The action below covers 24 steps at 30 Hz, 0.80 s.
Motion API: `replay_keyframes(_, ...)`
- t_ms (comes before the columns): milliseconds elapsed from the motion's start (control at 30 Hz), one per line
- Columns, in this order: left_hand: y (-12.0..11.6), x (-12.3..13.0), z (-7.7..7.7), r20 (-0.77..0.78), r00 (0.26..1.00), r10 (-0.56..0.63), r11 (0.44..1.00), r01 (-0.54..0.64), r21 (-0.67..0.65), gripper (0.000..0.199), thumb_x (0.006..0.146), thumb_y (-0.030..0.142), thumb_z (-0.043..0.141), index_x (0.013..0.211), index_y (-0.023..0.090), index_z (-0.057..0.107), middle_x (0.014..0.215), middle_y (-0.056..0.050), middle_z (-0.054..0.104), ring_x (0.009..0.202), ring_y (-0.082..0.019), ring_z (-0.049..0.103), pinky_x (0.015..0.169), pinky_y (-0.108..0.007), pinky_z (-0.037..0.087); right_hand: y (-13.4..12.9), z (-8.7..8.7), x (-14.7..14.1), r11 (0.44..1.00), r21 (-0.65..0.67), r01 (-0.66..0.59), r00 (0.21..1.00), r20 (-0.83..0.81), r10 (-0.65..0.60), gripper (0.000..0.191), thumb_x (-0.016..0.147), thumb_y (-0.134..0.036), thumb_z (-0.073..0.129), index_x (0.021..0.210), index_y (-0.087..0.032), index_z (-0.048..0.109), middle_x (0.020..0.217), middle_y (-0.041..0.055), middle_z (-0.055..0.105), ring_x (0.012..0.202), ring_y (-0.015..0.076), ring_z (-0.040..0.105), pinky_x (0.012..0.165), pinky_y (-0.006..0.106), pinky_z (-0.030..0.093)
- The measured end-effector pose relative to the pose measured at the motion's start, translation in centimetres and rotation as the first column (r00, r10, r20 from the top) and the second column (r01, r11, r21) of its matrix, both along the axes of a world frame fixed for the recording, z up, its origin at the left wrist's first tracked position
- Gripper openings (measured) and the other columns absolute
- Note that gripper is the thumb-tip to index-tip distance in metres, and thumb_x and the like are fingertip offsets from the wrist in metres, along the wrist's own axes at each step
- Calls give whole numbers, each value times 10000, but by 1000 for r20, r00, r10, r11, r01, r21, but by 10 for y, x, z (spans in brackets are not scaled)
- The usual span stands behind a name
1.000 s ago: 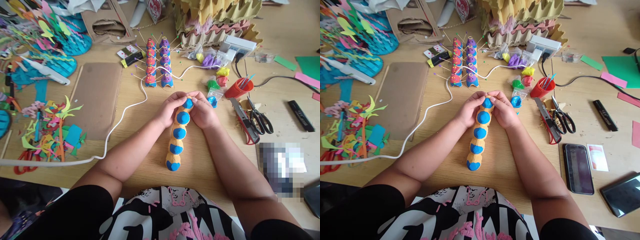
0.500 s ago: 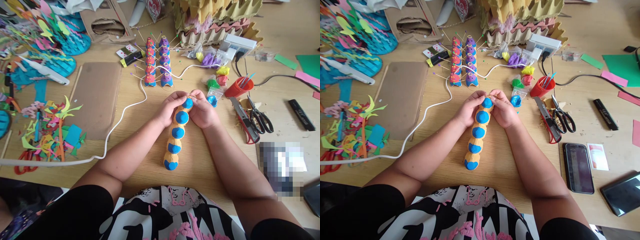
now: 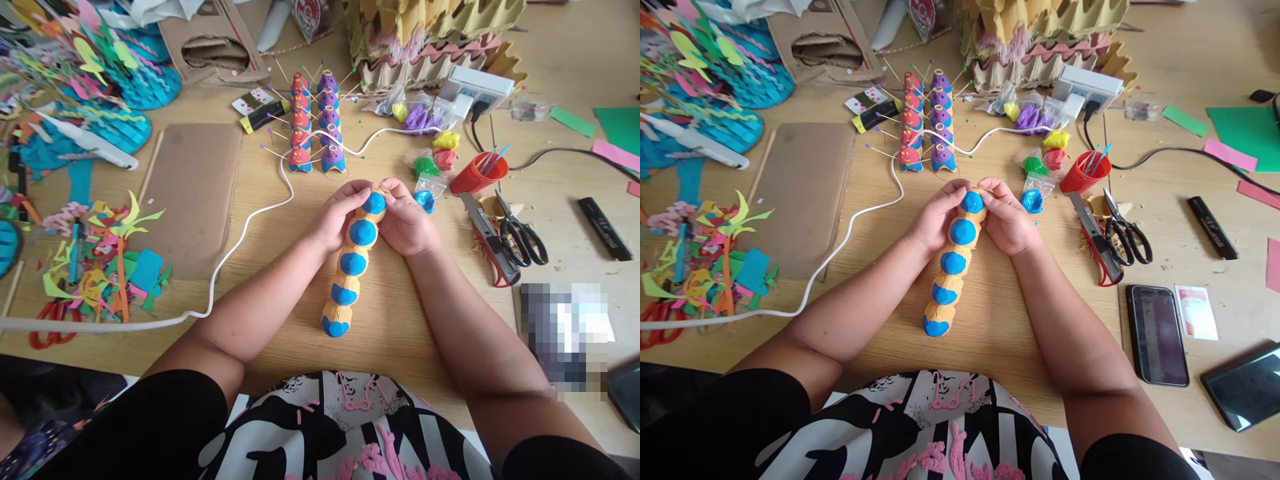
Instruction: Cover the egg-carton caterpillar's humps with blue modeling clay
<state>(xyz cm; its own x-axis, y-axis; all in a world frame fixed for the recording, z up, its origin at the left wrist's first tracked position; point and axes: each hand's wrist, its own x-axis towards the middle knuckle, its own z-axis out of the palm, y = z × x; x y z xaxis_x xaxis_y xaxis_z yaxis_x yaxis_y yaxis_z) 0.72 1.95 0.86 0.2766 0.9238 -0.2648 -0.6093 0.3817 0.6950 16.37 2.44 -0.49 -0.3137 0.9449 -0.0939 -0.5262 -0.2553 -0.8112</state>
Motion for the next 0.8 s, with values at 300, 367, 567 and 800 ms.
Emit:
replay_keyframes(300,1,0,-5,-14,1000,-5,1000,5,14,125,957,275,824,983,235,708,840,51,771,758,-112,750,829,-257,584,0,-1,0,1000,-10,-13,998,-53,13,456,750,-449,1012,991,-292,658,872,-70,734,771,135,683,724,278,610)
replay_keyframes(367,1,0,-4,-18,1000,-7,1000,7,12,131,957,270,828,971,233,703,838,53,768,756,-109,746,831,-256,578,0,-1,0,1000,-11,-15,999,-48,15,442,769,-474,994,992,-289,660,862,-59,726,770,148,679,720,297,612)
replay_keyframes(567,0,1,-1,-17,999,-38,998,39,51,111,957,242,814,933,225,707,837,51,779,742,-98,737,796,-244,571,0,1,-1,1000,-20,-7,999,-34,6,452,745,-429,993,986,-300,632,824,-76,732,725,145,667,700,283,606)
replay_keyframes(800,-1,2,1,-10,999,-45,998,45,32,139,955,227,824,905,219,694,814,48,761,719,-94,721,766,-240,558,1,2,0,998,-56,-3,1000,11,4,392,812,-411,933,973,-306,591,792,-72,720,697,164,662,685,302,604)
